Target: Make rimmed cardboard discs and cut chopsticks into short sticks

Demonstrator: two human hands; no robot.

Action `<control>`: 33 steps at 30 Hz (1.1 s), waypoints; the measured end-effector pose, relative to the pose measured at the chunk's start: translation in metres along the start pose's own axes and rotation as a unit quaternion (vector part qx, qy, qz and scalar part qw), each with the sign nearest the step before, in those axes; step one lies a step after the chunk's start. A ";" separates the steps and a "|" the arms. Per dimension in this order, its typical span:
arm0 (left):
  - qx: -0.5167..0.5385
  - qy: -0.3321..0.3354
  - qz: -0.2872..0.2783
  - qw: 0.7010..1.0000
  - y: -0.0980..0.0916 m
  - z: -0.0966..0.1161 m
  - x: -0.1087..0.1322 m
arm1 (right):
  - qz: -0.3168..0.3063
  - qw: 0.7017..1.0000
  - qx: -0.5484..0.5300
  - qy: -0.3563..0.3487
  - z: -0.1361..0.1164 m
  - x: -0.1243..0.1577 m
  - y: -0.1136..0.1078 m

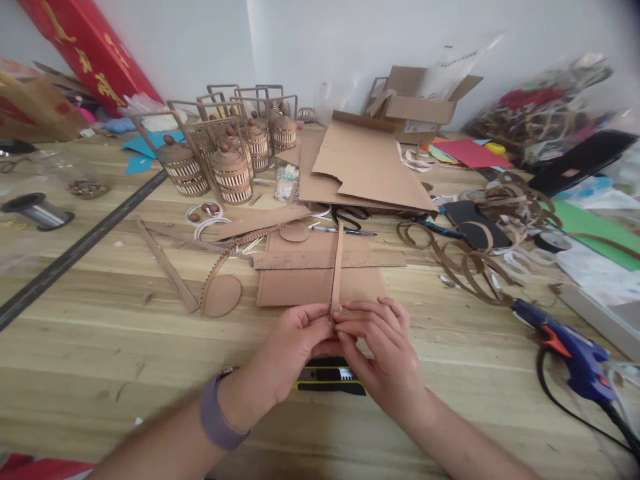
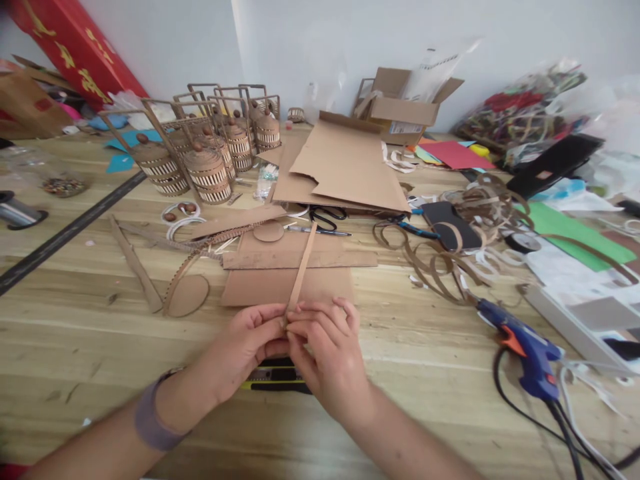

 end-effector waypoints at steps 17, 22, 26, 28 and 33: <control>-0.107 0.014 0.024 0.994 -0.006 -0.002 0.001 | -0.009 0.993 -0.053 0.102 0.018 -0.004 0.006; -0.130 0.023 -0.008 0.991 -0.005 0.000 0.001 | -0.005 0.996 -0.036 0.084 0.015 -0.003 0.003; -0.130 0.024 -0.017 0.991 -0.003 0.005 0.003 | -0.003 0.999 0.000 0.037 0.006 -0.002 0.000; -0.116 0.022 -0.018 0.993 0.000 0.007 0.003 | 0.001 1.000 0.009 0.022 0.003 -0.001 -0.002; -0.089 0.009 0.000 0.996 0.000 0.003 0.002 | 0.007 1.000 0.015 0.016 -0.001 0.000 -0.001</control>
Point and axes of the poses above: each hand's wrist, its own x-axis away from the middle knuckle, its own y-axis out of the palm, z = x × y, the point moved 5 cm from there along -x, towards the middle knuckle, and after that the axes turned 11 degrees about y, right-handed, at the moved point
